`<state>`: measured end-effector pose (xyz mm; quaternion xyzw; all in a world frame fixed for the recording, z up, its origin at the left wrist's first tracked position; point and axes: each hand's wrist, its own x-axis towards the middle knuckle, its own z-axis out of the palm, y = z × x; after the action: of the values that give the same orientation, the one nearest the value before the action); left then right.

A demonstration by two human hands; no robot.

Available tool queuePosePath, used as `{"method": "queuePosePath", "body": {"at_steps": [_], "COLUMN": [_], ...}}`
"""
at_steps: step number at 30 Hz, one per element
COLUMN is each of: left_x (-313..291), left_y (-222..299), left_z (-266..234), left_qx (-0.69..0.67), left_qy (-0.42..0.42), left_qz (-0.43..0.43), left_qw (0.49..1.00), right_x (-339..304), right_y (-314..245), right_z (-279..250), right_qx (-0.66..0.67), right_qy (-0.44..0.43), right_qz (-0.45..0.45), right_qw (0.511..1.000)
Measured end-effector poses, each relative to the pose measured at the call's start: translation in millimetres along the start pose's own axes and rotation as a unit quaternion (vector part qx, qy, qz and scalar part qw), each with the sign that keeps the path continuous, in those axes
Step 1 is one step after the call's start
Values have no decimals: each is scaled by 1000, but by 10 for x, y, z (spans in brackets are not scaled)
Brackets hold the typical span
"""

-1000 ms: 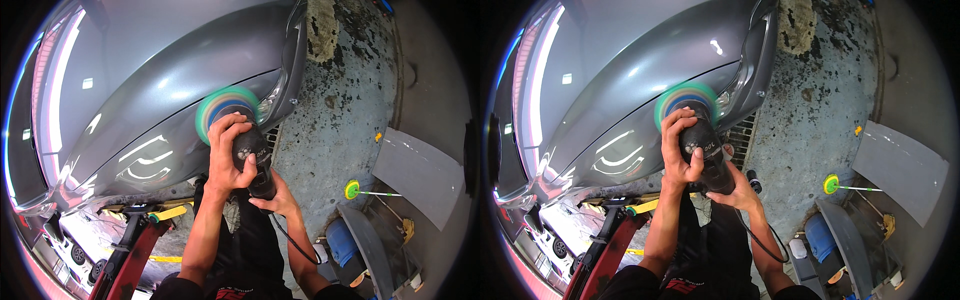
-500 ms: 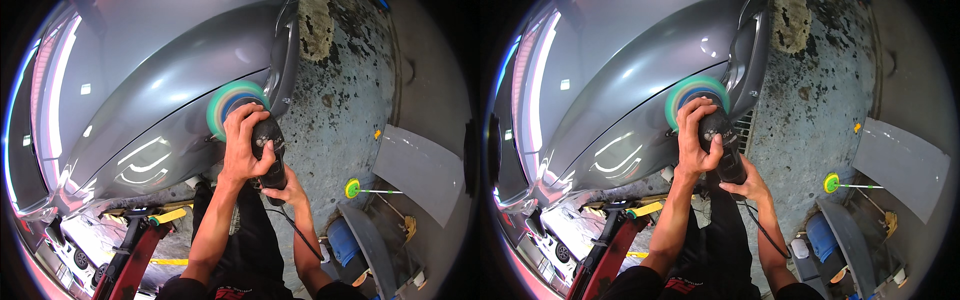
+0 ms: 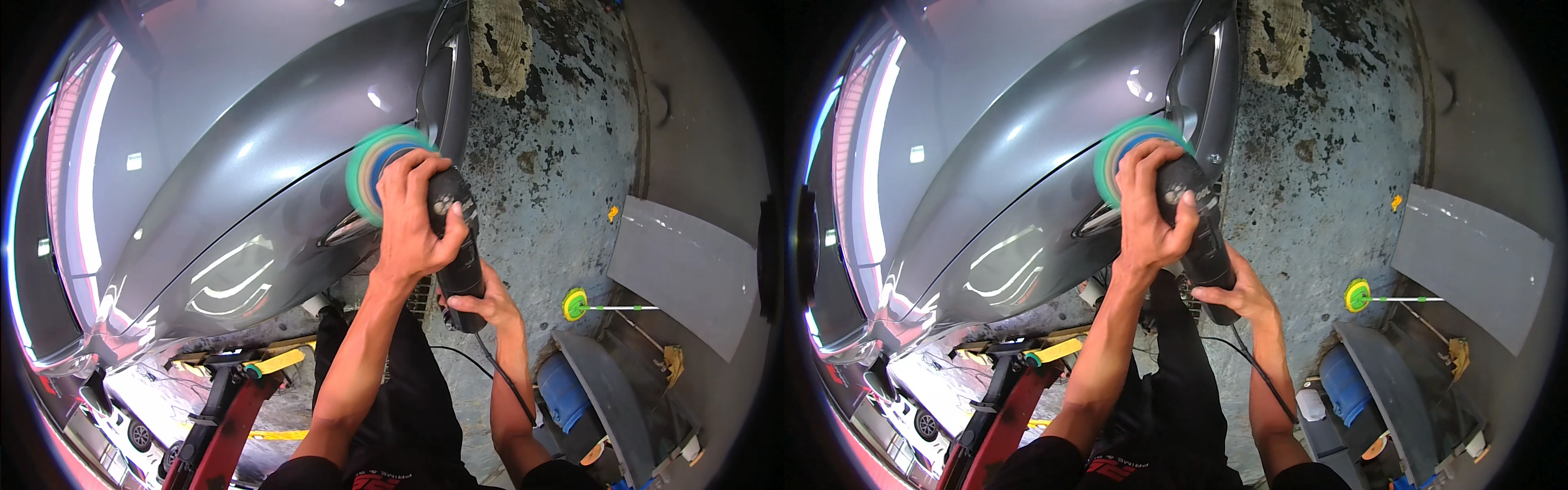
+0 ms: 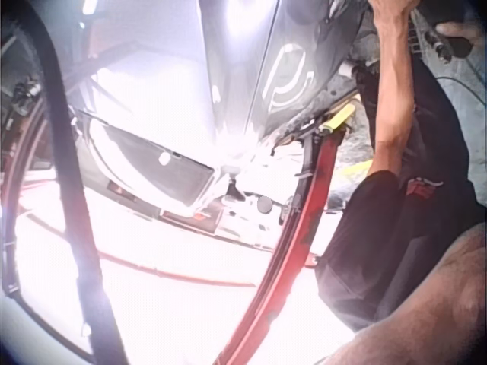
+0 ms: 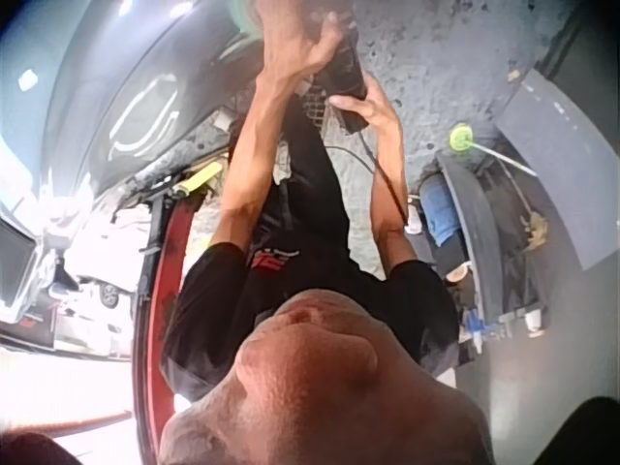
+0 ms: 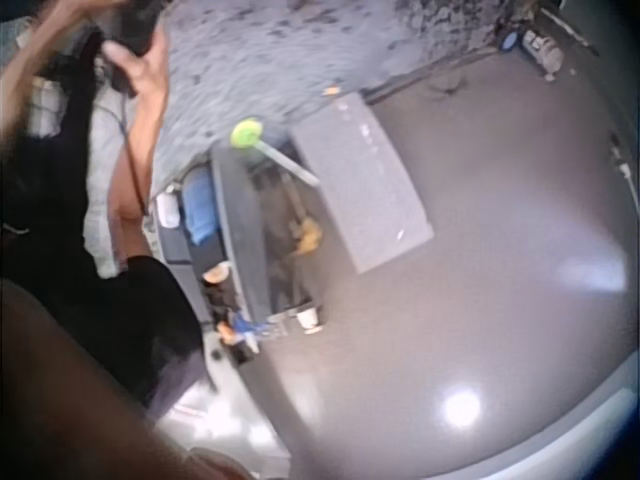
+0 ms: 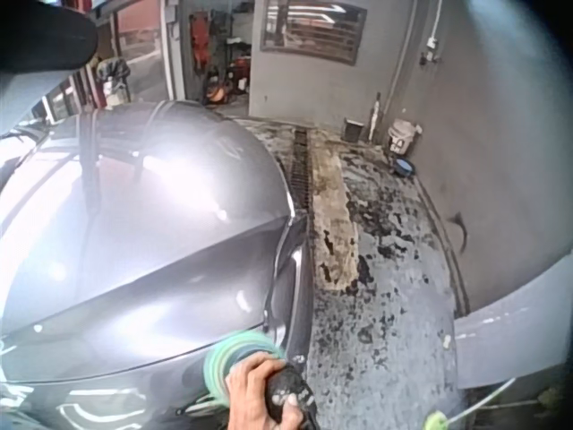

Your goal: The person uses a rotary polisher with a green pad to buff the front bumper and fender of a gray car. They apply compound from a bottle onto the pad and continue polishing the surface in circular motions.

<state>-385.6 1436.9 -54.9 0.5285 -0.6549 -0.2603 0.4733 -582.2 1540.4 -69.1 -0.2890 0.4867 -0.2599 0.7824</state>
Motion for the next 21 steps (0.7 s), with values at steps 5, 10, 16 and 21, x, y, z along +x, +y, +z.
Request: {"method": "queuePosePath", "body": {"at_steps": [5, 10, 16, 21], "left_x": [156, 208, 102, -194], "left_y": [43, 34, 32, -55], "left_z": [238, 264, 79, -304], "left_qx": [3, 0, -4, 11], "left_qy": [10, 2, -2, 7], "left_qz": [-4, -16, -13, -4], "left_qw": [1000, 1000, 1000, 1000], "right_x": [56, 82, 63, 60], "right_y": [-115, -176, -55, 93], "right_z": [-190, -216, -137, 202], "right_qx": [-19, 7, -14, -55], "right_qy": [14, -7, -13, -25], "right_qz": [-4, 5, 31, 9], "right_qw": [1000, 1000, 999, 998]}}
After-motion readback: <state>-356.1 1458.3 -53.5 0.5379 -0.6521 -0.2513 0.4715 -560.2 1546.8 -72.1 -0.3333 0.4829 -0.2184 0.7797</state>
